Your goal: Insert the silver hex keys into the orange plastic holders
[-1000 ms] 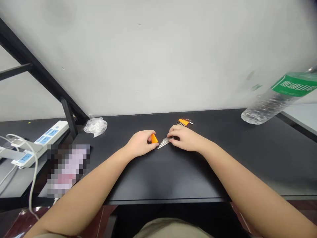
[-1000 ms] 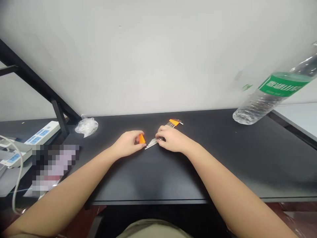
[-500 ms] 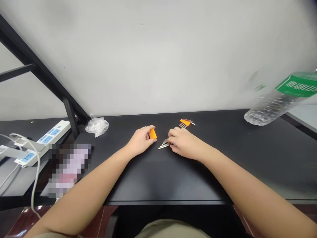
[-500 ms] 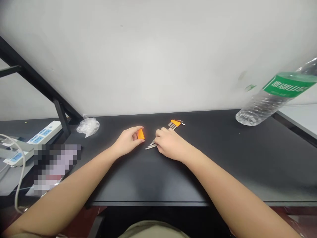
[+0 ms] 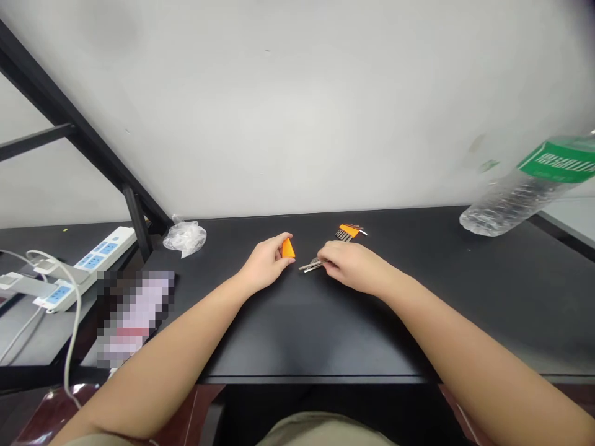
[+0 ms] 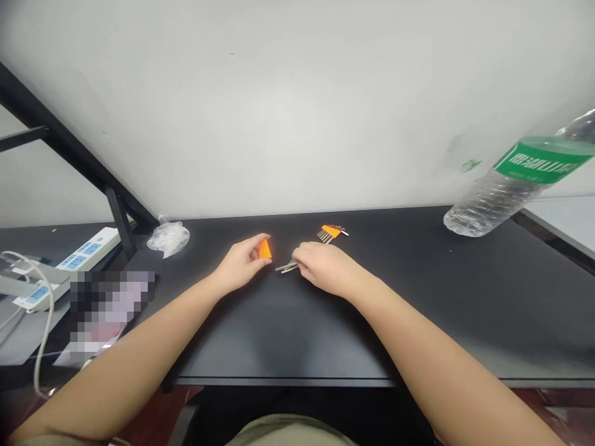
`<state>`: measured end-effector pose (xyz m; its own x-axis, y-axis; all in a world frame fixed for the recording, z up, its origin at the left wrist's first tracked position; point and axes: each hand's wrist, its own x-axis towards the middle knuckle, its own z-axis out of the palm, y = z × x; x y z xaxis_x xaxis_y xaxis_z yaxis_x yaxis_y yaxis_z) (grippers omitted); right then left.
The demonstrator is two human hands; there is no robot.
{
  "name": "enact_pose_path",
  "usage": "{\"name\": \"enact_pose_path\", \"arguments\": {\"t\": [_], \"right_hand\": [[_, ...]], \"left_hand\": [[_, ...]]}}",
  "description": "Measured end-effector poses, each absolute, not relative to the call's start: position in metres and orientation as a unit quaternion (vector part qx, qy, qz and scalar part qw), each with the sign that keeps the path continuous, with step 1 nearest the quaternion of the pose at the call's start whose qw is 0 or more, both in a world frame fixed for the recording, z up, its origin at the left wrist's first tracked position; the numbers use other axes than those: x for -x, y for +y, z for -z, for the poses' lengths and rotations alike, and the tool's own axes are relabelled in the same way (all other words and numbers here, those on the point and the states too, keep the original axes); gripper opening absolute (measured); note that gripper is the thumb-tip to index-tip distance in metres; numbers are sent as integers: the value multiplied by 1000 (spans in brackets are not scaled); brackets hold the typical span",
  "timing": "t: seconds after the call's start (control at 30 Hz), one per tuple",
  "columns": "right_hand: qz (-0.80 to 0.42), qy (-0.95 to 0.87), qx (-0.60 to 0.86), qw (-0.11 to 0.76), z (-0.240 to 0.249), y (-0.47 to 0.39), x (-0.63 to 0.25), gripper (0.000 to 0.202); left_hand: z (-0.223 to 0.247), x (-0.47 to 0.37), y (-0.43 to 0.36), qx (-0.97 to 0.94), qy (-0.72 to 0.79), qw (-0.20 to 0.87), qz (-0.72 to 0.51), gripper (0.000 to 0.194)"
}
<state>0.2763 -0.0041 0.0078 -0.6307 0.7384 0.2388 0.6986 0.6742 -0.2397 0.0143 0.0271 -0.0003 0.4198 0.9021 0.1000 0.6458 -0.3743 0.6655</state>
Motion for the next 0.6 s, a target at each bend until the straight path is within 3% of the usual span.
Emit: {"name": "enact_pose_path", "arguments": {"t": [0.17,0.4,0.5,0.6], "right_hand": [[-88,-872,413,249,-13,-1,-284,24],[-133,-865,390,286,-15,-3,-278,26],[-273,-800,422,327,-10,-7,-268,18],[-501,-651,447,354,-3,-9,-253,26]], "left_hand": [[-2,-15,23,-795,470,294,-246,54],[-4,-17,18,-804,443,306,-255,52],[-5,-17,16,-819,426,285,-256,51],[-4,-17,14,-836,410,256,-260,50]]}}
